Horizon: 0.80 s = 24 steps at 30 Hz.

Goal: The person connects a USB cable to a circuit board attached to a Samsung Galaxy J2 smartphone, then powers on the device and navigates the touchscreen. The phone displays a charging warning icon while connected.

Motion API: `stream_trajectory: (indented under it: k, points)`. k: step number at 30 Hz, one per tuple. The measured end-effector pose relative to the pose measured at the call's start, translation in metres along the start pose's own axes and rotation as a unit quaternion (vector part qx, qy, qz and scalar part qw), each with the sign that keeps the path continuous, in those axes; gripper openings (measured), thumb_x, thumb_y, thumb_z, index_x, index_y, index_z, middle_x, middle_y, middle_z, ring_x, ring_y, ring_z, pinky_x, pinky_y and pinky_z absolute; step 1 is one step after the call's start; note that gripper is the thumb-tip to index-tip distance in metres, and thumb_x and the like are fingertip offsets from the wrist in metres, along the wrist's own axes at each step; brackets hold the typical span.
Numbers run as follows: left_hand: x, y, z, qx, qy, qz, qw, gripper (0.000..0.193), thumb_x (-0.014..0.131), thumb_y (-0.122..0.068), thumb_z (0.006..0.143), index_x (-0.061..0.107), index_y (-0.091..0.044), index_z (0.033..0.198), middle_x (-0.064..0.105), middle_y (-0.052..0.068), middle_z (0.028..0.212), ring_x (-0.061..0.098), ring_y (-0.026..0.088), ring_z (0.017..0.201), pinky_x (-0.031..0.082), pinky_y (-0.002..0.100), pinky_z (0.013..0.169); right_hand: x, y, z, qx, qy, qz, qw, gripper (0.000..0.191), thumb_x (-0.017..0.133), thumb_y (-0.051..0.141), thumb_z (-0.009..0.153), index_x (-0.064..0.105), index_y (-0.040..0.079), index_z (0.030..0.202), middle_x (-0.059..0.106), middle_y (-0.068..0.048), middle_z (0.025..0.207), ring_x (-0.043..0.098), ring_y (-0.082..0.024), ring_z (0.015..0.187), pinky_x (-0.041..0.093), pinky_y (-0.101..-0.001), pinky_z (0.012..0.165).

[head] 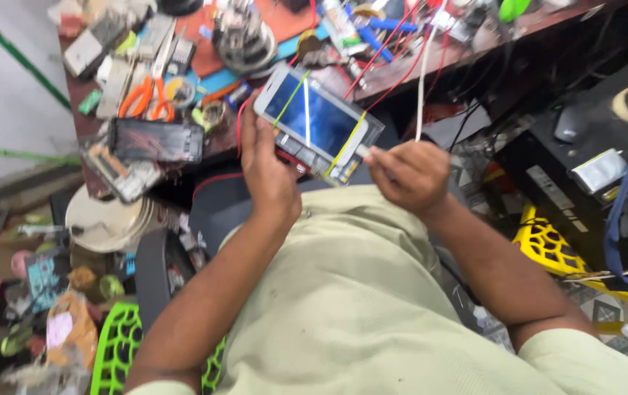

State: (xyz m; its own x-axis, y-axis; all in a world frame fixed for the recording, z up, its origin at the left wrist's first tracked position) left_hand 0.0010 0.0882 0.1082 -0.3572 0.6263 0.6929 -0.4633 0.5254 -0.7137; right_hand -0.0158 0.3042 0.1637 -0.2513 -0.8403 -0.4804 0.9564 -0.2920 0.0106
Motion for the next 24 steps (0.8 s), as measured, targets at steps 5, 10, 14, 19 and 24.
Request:
stream_trajectory:
  k: [5, 10, 14, 19, 24]
  points:
    - [0.003, -0.005, -0.002, -0.024, -0.006, 0.023, 0.999, 0.044, 0.04, -0.024, 0.111, 0.04, -0.012, 0.154, 0.058, 0.01, 0.143, 0.062, 0.019, 0.125, 0.06, 0.035, 0.096, -0.001, 0.003, 0.005, -0.016, -0.009, 0.019, 1.0, 0.017, 0.088, 0.003, 0.083, 0.076, 0.002, 0.096, 0.063, -0.004, 0.075, 0.059, -0.018, 0.058, 0.042, -0.0327, 0.051]
    - [0.005, -0.008, 0.001, -0.024, -0.002, 0.019, 1.0, 0.045, 0.04, -0.026, 0.111, 0.04, -0.012, 0.153, 0.058, 0.009, 0.142, 0.063, 0.018, 0.123, 0.062, 0.037, 0.094, -0.001, 0.005, 0.008, -0.02, -0.008, 0.019, 1.0, 0.017, 0.088, 0.003, 0.084, 0.076, 0.002, 0.095, 0.064, -0.004, 0.074, 0.059, -0.018, 0.058, 0.042, -0.0322, 0.05]
    - [0.001, -0.004, 0.006, -0.032, -0.001, 0.015, 0.999, 0.046, 0.041, -0.026, 0.11, 0.04, -0.013, 0.154, 0.057, 0.008, 0.144, 0.062, 0.018, 0.126, 0.061, 0.037, 0.095, -0.001, 0.006, 0.011, -0.02, -0.006, 0.021, 1.0, 0.016, 0.088, 0.003, 0.083, 0.077, 0.002, 0.094, 0.065, -0.004, 0.074, 0.06, -0.017, 0.057, 0.043, -0.0315, 0.05]
    - [-0.001, -0.004, 0.013, -0.002, 0.062, -0.005, 0.998, 0.046, 0.043, -0.025, 0.113, 0.04, -0.01, 0.157, 0.055, 0.01, 0.149, 0.059, 0.02, 0.131, 0.057, 0.037, 0.103, 0.001, 0.009, 0.013, -0.027, 0.001, 0.022, 0.999, 0.016, 0.089, 0.004, 0.083, 0.076, 0.003, 0.092, 0.065, -0.003, 0.074, 0.061, -0.017, 0.058, 0.043, -0.0308, 0.05]
    - [-0.006, -0.001, 0.018, -0.004, 0.087, -0.022, 0.996, 0.046, 0.046, -0.024, 0.113, 0.04, -0.009, 0.157, 0.052, 0.009, 0.153, 0.056, 0.019, 0.137, 0.053, 0.037, 0.111, 0.001, 0.01, 0.012, -0.025, 0.007, 0.013, 1.0, 0.017, 0.091, 0.011, 0.083, 0.076, 0.006, 0.091, 0.064, -0.001, 0.072, 0.063, -0.017, 0.06, 0.047, -0.0312, 0.053]
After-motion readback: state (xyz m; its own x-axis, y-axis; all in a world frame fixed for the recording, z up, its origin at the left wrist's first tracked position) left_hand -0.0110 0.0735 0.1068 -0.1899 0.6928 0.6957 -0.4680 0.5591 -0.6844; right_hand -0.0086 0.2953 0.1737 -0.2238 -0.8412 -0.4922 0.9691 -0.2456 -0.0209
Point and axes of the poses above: each hand's wrist, its own z-axis towards the middle knuckle, its own x-axis out of the palm, y = z × x, the point moved 7 cm from there along z, towards the middle knuckle
